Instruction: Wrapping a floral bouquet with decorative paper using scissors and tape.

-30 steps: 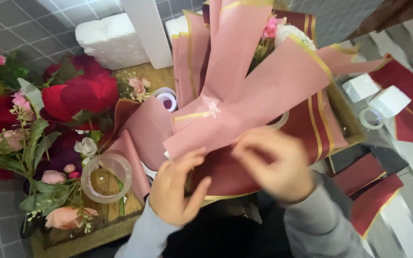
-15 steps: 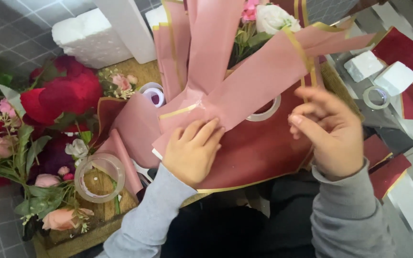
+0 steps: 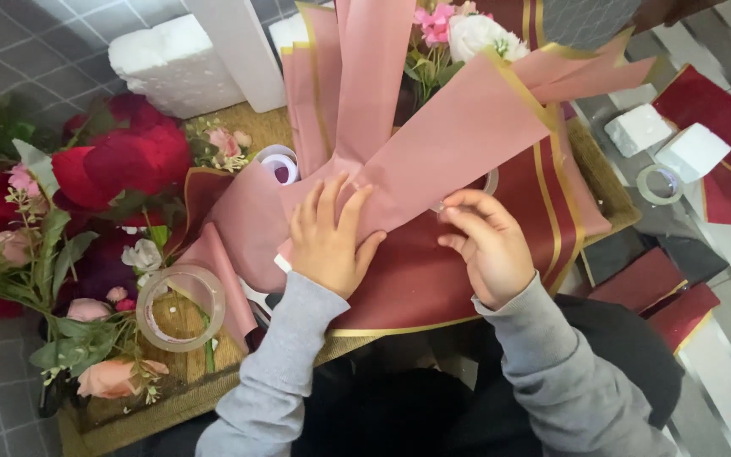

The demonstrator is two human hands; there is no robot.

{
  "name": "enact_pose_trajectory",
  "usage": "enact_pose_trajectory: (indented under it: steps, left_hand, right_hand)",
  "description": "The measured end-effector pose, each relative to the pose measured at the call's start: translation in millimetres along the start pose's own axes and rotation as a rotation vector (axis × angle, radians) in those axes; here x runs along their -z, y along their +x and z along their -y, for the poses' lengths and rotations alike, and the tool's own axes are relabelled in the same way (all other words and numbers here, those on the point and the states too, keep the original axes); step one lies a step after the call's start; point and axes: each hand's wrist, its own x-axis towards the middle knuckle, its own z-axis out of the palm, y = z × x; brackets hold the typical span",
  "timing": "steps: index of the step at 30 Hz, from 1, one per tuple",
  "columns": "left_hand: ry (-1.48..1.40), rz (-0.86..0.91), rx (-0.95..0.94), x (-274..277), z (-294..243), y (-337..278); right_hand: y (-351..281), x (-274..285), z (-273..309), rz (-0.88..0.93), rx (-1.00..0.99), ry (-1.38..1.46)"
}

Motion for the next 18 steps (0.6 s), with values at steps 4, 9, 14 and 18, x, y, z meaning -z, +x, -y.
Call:
enact_pose_trajectory:
  steps: [4,9,14,18]
  left_hand:
    - [0.035,-0.032,-0.011,-7.4,-0.2,-1.5]
    - [0.072,-0.118,0.046,-19.5,-5.4,-0.9]
    - [0.091,-0.133,0.106,-20.3,-16.2,3.7]
    - [0.102,-0.138,0.113,-26.6,-17.9,5.1]
  right_hand:
    - [-4.6,-12.0,11.6,0.008,0.023,0.000]
    - [6.7,-14.2,3.6,-0.041,0.159,-0.007]
    - [17.4,-18.7,9.9,-0.055,0.250,-0.016]
    - [17.3,-18.9,9.9,-0.096,0.293,-0.059]
